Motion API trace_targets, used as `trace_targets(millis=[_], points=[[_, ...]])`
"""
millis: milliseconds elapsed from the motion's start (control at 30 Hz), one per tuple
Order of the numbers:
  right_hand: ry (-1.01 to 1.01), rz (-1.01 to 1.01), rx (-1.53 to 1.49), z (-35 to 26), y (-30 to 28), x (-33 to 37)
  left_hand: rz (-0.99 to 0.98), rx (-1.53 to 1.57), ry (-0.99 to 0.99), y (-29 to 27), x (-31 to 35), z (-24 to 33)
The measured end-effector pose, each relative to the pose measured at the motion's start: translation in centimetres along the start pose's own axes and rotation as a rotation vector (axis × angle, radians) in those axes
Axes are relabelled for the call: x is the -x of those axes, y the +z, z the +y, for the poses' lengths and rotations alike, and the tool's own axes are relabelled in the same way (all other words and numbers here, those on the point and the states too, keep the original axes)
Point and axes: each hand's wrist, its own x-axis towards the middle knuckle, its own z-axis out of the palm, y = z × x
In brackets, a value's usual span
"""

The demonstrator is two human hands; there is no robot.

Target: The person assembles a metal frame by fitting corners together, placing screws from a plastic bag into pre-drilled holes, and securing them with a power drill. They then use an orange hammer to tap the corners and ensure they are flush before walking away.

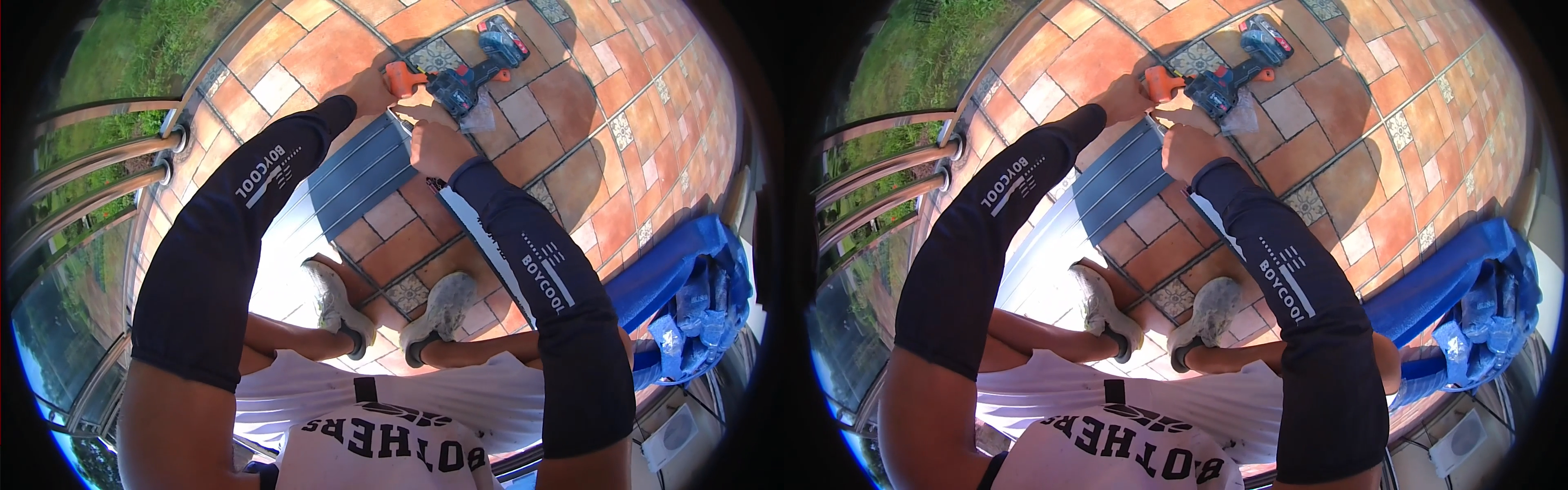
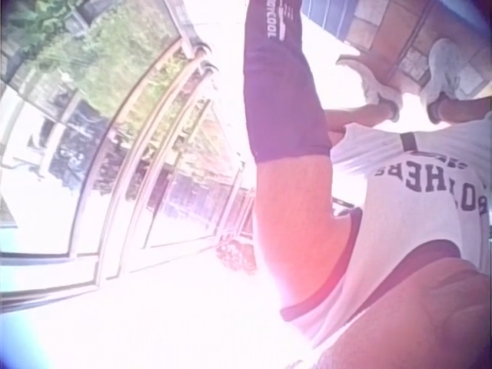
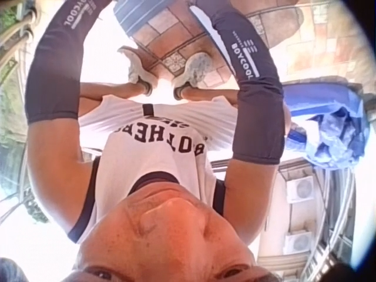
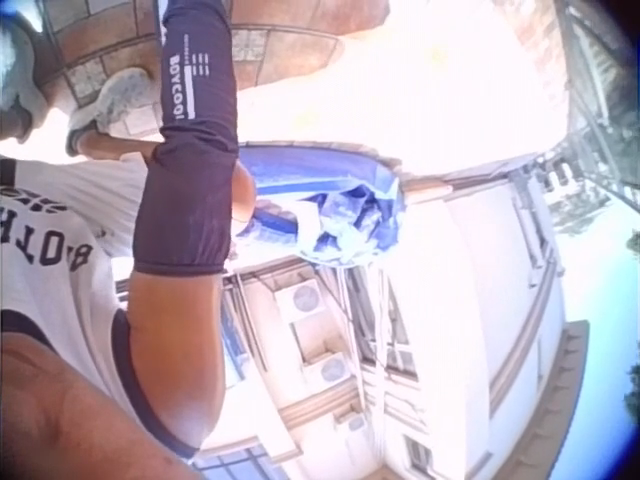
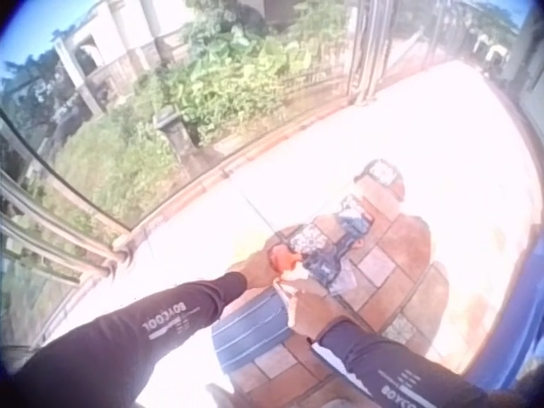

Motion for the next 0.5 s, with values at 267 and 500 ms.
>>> trace_targets(millis=[267,500], points=[[-0.168,-0.128,0.063,1.3,0.6,-1.5,0.070,0.098,-0.051,1.2,-0.3,-3.5],[-0.054,-0.273,0.065,4.3,2.0,-2.0,0.064,0.154,-0.017,1.0,-0.1,-3.5]])
